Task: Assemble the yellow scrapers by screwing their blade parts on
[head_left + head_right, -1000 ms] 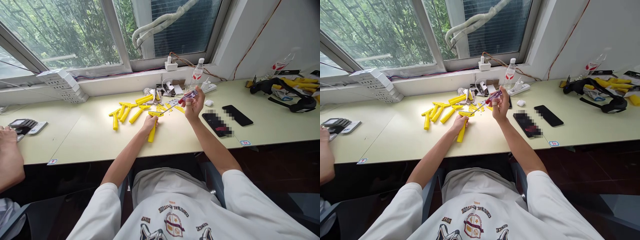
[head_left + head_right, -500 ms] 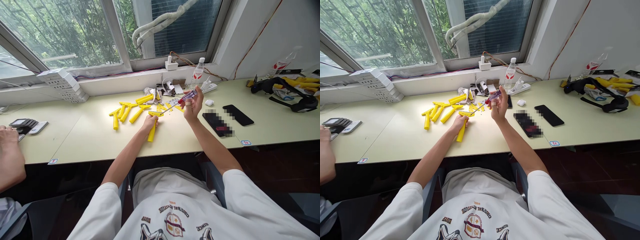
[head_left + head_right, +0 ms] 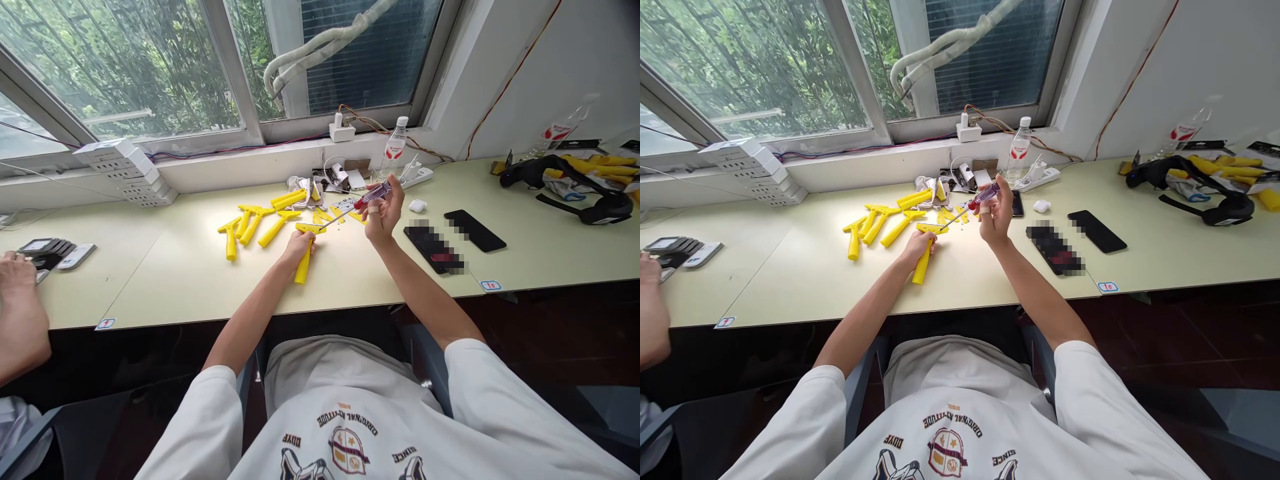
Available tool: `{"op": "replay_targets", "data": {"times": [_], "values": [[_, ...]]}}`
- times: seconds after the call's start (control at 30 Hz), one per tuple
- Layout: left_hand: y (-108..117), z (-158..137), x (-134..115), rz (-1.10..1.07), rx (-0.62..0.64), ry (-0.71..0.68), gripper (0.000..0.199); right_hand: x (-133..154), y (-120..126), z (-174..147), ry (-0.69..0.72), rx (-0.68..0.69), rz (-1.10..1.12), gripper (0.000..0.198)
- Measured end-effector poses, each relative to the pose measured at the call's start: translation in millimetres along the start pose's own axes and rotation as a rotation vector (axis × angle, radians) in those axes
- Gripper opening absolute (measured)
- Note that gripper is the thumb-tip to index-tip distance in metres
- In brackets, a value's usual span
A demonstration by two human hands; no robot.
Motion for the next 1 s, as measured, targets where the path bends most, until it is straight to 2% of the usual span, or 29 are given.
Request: {"op": "replay_targets", "data": {"times": [0.23, 0.47, 0.63, 0.8, 0.9, 1.0], "values": [[-0.1, 0.7, -0.3, -0.019, -0.006, -0.001, 0.016, -3.4, 0.3, 1.0, 0.004, -0.048, -0.014, 0.08], [0.3, -0.5, 0.0, 0.002, -0.007, 0.018, 0.016, -7.7, -2.0, -1.6, 0.009, 0.02, -0.088, 0.077], [-0.7, -3.4, -3.1, -0.008, -0.02, 0.019, 0.016, -11.9, 1.2, -2.1, 0.06, -0.04, -0.06, 0.074], [-1.4, -4.1, -3.4, -0.017, -0.011, 0.018, 0.018, -22.7, 1.2, -1.0, -0.019, -0.048, -0.081, 0.085], [-0.9, -4.1, -3.5, -0.013, -0.008, 0.011, 0.018, -20.3, 2.3, 1.5, -0.035, -0.051, -0.08, 0.091], [-1.5, -4.2, -3.2, -0.013, -0.005, 0.014, 0.016, -14.7, 2.8, 3.2, -0.025, -0.042, -0.101, 0.09]]}}
Point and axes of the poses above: each hand's wrist, its own z-axis towards the middle knuckle, its own y-axis out of the back of the hand, x = y × z, the point moved 9 cm from there along z, towards the middle knuckle
